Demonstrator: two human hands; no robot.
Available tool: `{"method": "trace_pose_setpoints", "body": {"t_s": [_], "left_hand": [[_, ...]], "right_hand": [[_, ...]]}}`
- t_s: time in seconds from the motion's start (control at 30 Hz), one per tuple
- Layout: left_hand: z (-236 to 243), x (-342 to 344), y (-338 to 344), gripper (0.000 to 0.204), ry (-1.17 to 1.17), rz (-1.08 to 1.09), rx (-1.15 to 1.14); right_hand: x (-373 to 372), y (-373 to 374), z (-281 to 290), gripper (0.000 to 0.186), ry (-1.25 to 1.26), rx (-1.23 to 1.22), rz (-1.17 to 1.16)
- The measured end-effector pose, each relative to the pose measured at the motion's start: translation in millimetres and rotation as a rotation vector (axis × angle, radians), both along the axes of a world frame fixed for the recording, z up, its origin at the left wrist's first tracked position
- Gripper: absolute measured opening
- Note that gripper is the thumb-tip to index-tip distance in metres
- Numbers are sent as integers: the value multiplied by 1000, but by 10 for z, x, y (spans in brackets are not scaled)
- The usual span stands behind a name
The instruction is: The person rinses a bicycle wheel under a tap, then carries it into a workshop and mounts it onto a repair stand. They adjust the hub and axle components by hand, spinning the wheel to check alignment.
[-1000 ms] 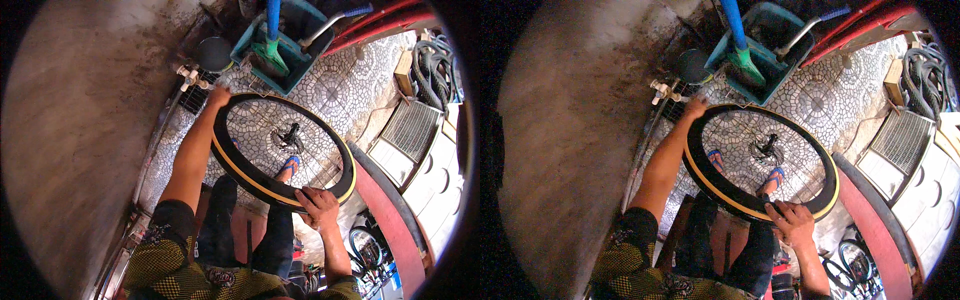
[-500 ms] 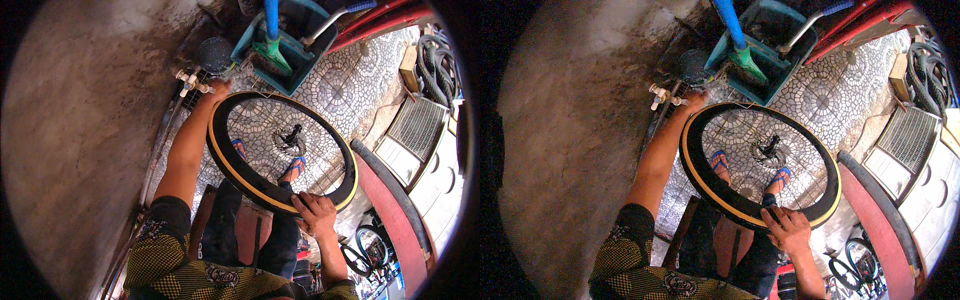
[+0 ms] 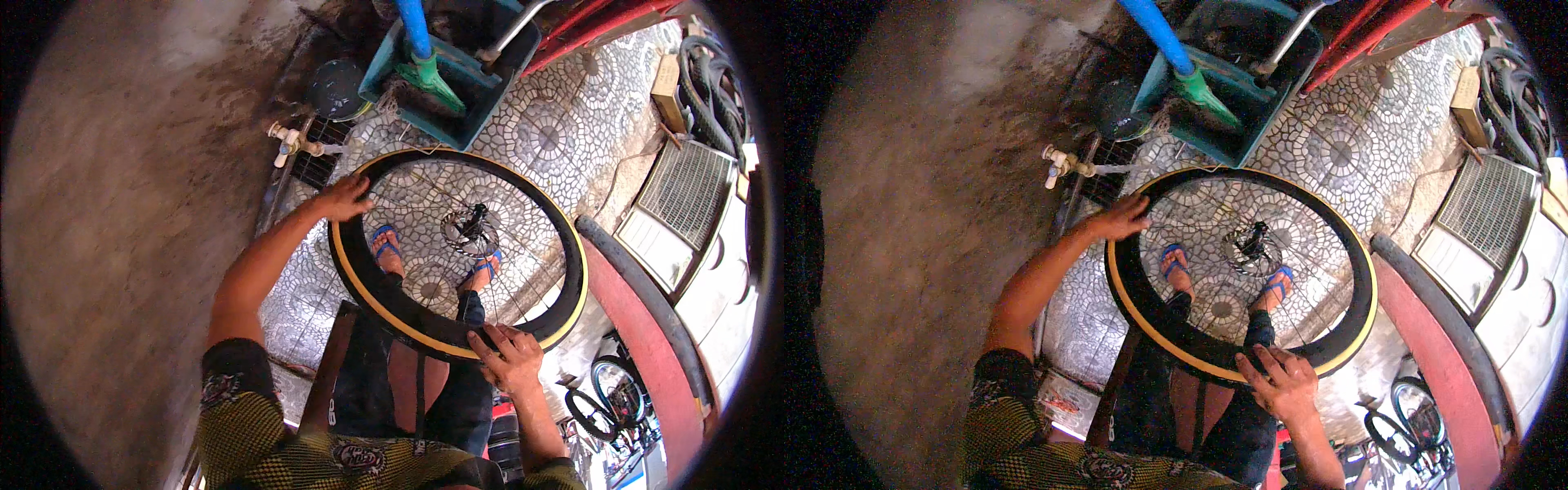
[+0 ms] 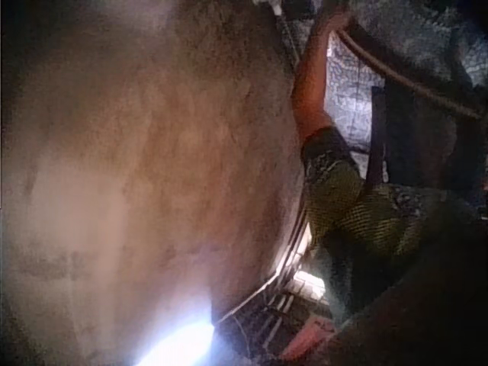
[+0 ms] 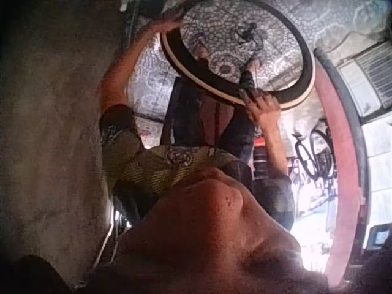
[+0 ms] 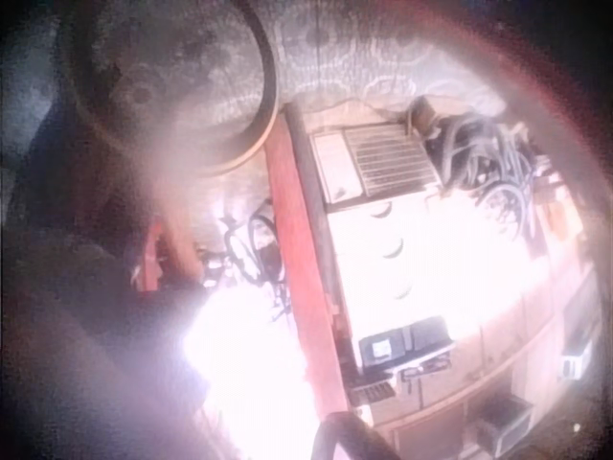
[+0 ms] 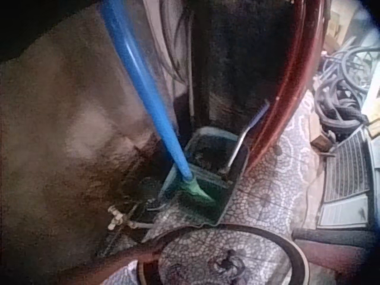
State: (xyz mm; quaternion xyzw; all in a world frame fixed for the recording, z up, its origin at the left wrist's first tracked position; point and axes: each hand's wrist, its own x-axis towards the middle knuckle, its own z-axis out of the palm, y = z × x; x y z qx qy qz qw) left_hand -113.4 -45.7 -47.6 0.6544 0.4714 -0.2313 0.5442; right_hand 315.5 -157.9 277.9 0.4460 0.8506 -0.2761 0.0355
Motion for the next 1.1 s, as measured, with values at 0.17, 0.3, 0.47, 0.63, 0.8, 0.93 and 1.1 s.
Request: {"method": "trace_pose_setpoints", "body": {"t_s": [0.17, 0.3, 0.47, 0.63, 0.8, 0.93, 1.1], "left_hand": [[-771, -142, 460, 80, 295, 504, -196], [-408, 17, 587, 77, 268, 553, -175], [136, -261, 415, 56, 174, 1016, -429], [907, -647, 91, 43, 109, 1386, -430], [1979, 57, -31, 71, -60, 1569, -389], [2813, 757, -270, 103, -248, 1388, -284], [2916, 528, -70, 108, -209, 426, 560]], "right_hand": [[29, 66, 33, 72, -6, -46, -5], [-20, 69, -1, 76, 6, -74, -63], [341, 136, 46, 65, 138, -94, -139], [447, 431, 82, 68, 46, -142, -198], [-103, 566, 516, 72, 42, -192, -224], [-477, 505, 317, 70, 8, -119, -173], [-137, 791, 376, 65, 254, -181, -374]]}}
